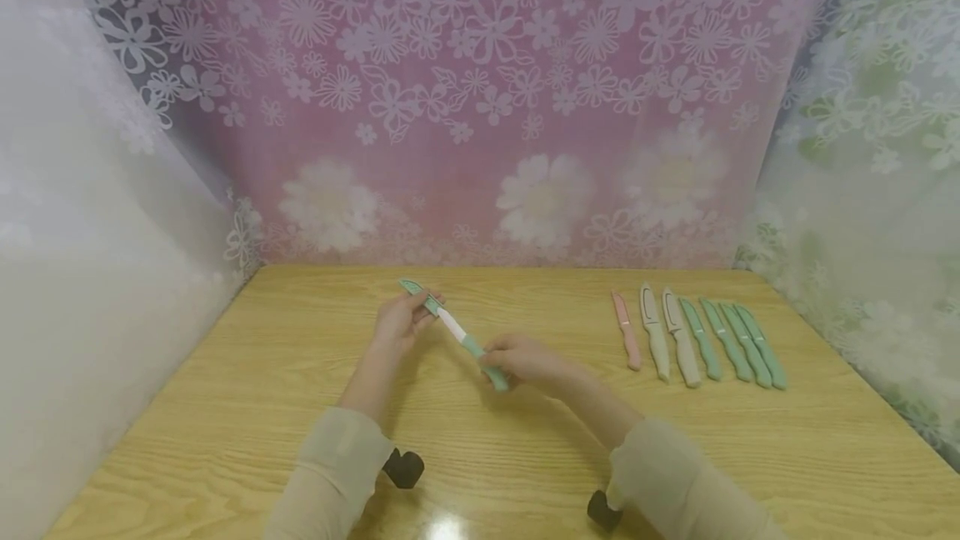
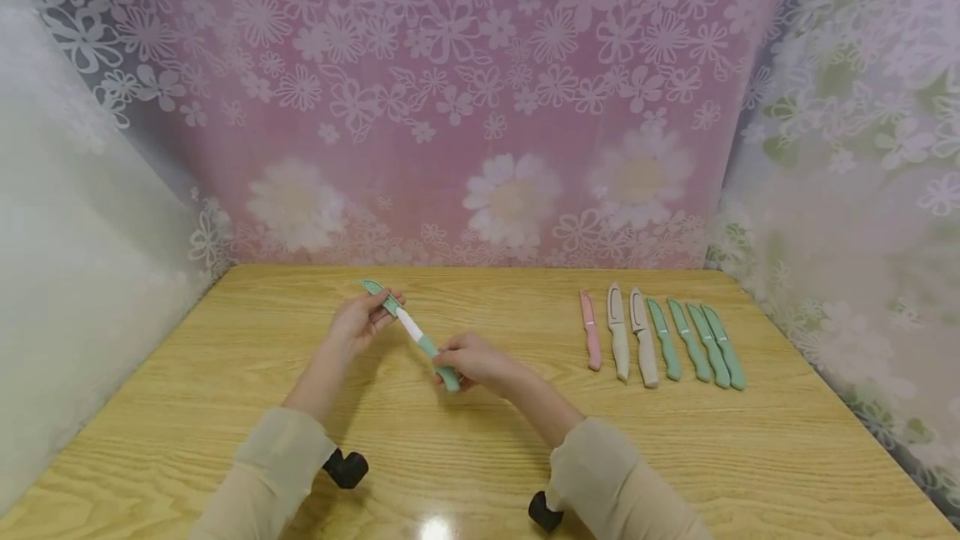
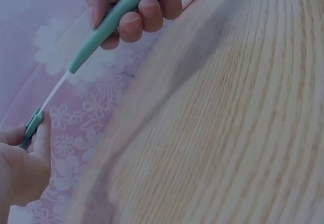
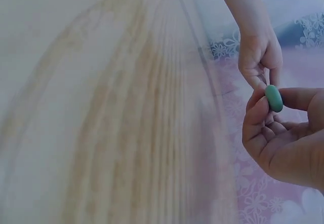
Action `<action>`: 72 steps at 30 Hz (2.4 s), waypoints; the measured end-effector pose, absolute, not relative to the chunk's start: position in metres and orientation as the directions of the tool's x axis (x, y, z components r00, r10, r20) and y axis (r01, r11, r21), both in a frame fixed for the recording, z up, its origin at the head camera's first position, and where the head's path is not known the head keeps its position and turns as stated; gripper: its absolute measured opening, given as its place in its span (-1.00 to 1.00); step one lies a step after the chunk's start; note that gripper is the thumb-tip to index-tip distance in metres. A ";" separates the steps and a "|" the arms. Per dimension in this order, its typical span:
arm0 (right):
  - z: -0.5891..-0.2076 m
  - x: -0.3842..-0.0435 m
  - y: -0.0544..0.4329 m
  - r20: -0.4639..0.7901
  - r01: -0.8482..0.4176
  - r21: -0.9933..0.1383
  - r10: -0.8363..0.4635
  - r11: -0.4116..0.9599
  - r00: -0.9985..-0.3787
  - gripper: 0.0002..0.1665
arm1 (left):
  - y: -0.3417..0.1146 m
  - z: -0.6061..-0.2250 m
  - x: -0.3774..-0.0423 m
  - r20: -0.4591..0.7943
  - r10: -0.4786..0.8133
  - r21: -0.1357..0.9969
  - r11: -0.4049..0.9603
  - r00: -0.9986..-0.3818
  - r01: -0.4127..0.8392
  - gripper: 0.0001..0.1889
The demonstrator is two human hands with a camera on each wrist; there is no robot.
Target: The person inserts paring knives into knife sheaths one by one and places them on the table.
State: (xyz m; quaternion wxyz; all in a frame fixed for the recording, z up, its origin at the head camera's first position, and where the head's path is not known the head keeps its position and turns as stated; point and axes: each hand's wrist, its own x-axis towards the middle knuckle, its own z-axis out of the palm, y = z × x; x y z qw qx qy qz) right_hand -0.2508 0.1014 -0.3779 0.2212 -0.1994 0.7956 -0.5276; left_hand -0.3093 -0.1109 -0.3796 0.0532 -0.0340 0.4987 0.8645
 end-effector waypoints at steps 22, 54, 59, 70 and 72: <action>-0.380 -0.243 0.088 0.002 -0.177 -0.927 -0.465 0.332 -0.885 -0.53 | -0.103 -0.374 -0.301 -0.100 0.125 0.810 -0.566 -0.987 -0.154 -0.69; -0.382 -0.242 0.089 0.046 -0.199 -0.926 -0.424 0.322 -0.904 -0.58 | -0.091 -0.382 -0.299 -0.084 0.136 0.793 -0.590 -0.987 -0.149 -0.80; -0.384 -0.243 0.089 0.056 -0.208 -0.925 -0.426 0.319 -0.903 -0.59 | -0.090 -0.382 -0.297 -0.079 0.146 0.786 -0.599 -0.986 -0.152 -0.79; -0.386 -0.246 0.091 0.067 -0.222 -0.917 -0.422 0.330 -0.904 -0.58 | -0.090 -0.381 -0.296 -0.071 0.153 0.785 -0.601 -0.986 -0.150 -0.72; -0.385 -0.245 0.091 0.072 -0.228 -0.915 -0.421 0.333 -0.904 -0.58 | -0.090 -0.381 -0.296 -0.073 0.156 0.784 -0.602 -0.985 -0.153 -0.71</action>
